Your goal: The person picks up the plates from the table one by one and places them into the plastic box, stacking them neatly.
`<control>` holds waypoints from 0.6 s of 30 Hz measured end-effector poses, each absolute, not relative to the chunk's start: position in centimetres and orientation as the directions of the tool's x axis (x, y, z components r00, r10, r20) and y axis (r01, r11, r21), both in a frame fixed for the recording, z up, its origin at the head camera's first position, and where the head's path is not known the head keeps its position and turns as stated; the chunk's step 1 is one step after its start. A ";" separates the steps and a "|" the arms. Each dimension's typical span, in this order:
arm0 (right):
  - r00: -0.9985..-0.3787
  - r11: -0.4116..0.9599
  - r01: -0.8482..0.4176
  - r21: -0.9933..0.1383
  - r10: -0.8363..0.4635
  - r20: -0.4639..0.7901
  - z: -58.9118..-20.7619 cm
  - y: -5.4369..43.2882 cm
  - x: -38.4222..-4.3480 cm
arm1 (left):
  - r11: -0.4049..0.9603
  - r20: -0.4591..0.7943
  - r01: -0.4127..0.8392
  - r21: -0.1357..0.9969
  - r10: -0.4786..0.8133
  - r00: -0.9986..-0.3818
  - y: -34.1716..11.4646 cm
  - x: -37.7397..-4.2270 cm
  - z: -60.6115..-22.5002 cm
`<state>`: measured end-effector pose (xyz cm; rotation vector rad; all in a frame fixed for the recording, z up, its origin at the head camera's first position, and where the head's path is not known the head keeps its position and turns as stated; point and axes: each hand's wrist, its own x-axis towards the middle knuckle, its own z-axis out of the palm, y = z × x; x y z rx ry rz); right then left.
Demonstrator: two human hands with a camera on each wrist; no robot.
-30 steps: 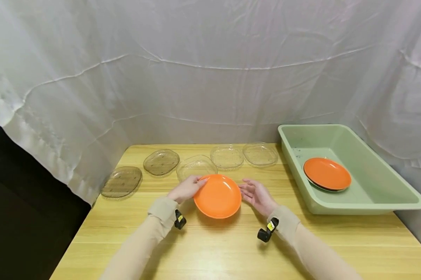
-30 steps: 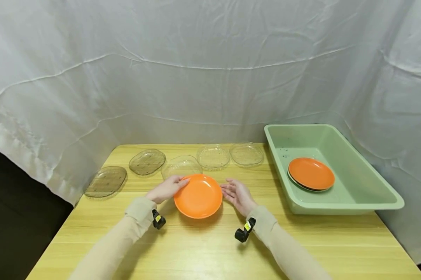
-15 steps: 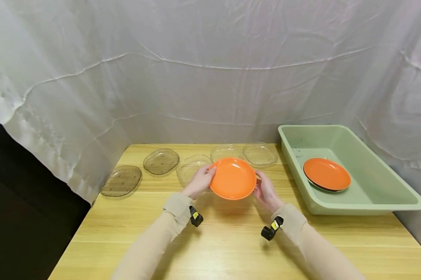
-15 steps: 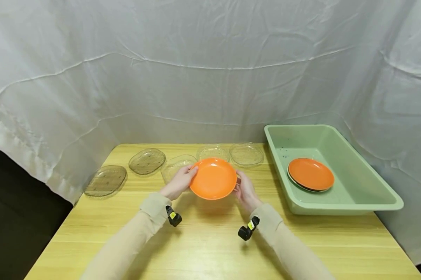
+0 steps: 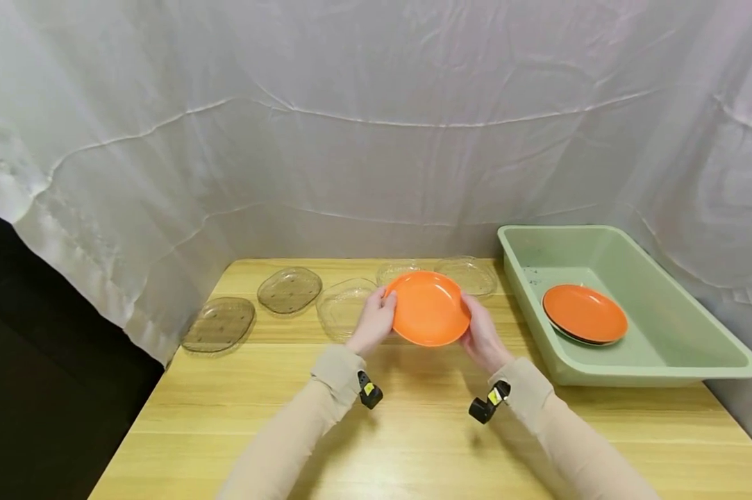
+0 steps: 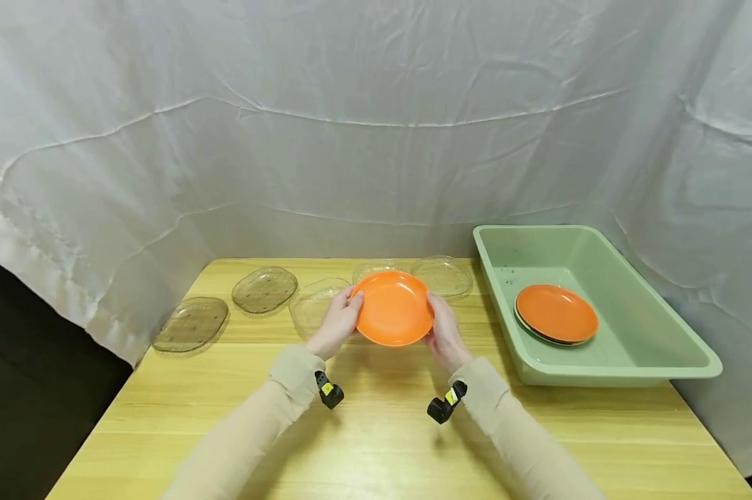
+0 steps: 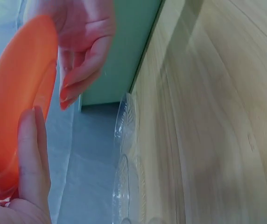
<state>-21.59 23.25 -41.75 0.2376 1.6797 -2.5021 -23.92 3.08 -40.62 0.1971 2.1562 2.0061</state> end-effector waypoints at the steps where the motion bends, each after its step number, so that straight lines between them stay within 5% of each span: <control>1: -0.980 -0.375 0.183 -0.909 0.002 -0.198 -41.7 23.2 -21.6 | 0.070 -0.046 -0.031 0.997 0.224 -0.974 3.2 -23.9 -40.6; 18: -0.974 -0.213 0.195 -0.957 0.073 -0.215 -41.4 23.2 -21.7 | 0.026 -0.028 -0.022 0.999 0.234 -0.972 4.3 -23.5 -41.2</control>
